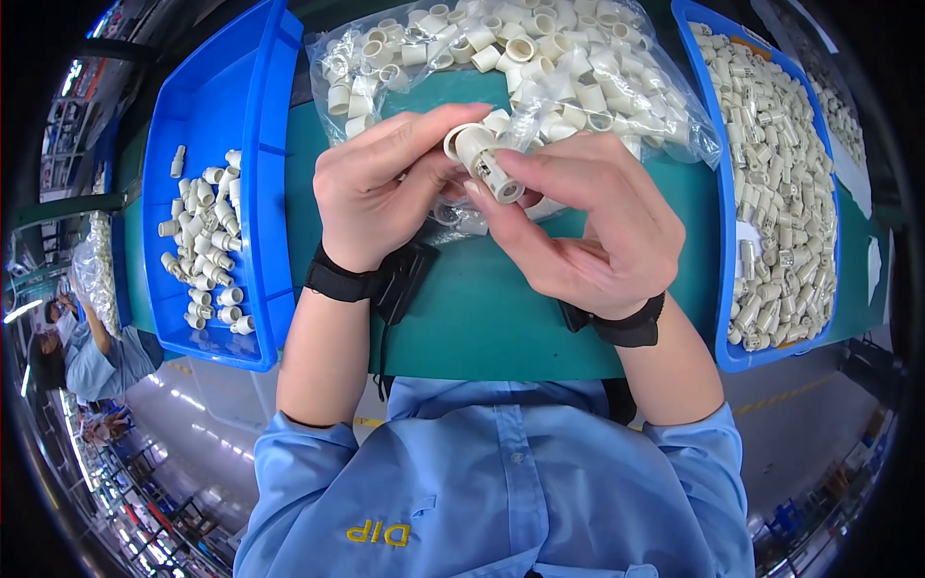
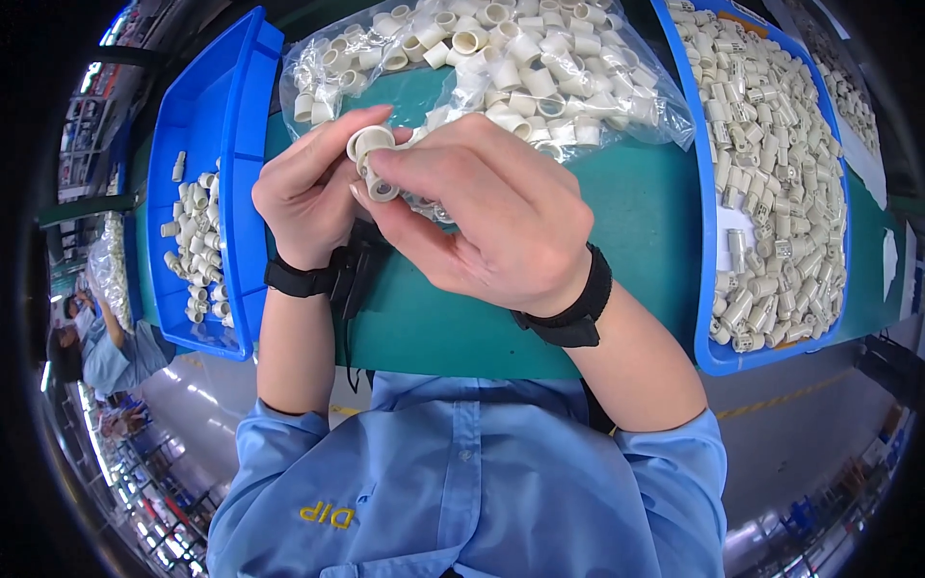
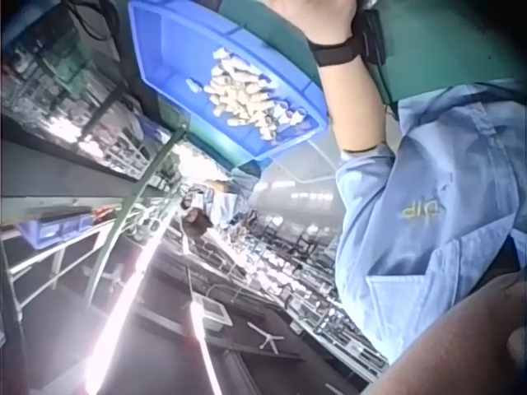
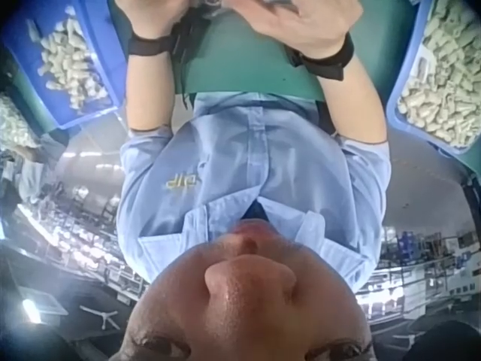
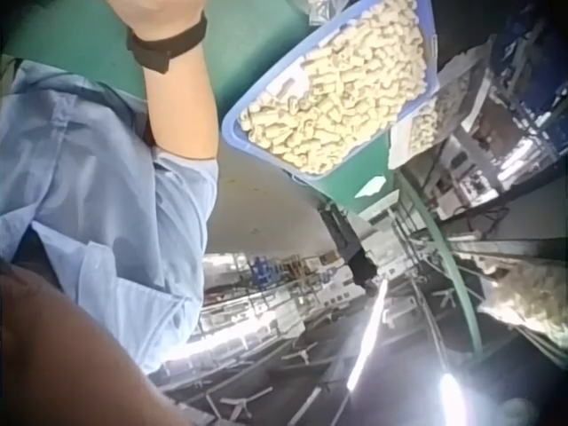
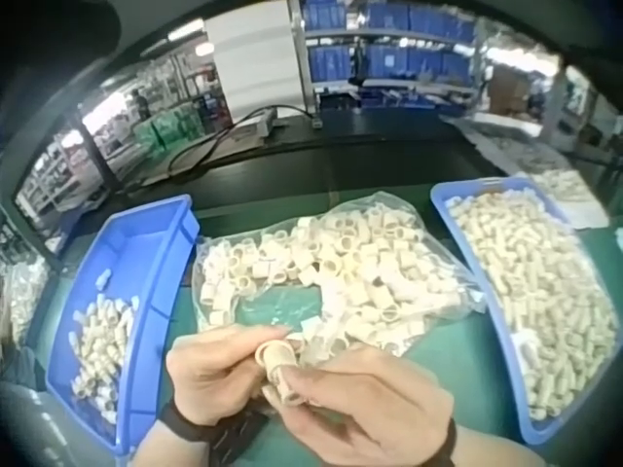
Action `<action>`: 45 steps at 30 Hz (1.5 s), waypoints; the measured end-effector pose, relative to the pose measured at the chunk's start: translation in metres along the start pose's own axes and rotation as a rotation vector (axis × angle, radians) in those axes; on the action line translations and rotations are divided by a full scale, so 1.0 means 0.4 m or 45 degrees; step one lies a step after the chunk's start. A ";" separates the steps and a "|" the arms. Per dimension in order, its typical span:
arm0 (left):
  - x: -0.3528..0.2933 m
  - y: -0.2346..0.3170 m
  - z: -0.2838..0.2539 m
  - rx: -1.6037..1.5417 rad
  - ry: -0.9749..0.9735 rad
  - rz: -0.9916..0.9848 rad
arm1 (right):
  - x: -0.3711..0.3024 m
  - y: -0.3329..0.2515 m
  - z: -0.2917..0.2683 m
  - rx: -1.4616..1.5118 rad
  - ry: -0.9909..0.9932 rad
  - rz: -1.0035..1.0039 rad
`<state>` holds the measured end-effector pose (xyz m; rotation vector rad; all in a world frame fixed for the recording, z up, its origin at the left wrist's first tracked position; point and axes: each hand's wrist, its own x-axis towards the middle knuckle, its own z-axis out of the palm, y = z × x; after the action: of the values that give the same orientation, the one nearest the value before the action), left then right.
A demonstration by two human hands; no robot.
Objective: Assemble small white plastic housing units with internal electronic components at a factory workbench.
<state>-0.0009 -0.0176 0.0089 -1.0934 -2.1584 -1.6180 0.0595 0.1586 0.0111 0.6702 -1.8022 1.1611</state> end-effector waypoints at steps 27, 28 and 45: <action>-0.001 0.014 0.002 0.035 -0.056 -0.006 | -0.012 0.008 0.003 -0.066 -0.020 0.065; -0.002 0.013 0.002 0.040 -0.046 -0.005 | -0.010 0.008 0.002 -0.051 -0.041 0.068; 0.001 0.007 -0.007 0.039 -0.042 0.148 | -0.001 -0.003 -0.013 0.165 -0.145 0.089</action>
<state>-0.0001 -0.0198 0.0122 -1.2205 -2.0900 -1.5222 0.0628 0.1630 0.0123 0.7671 -1.8700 1.3187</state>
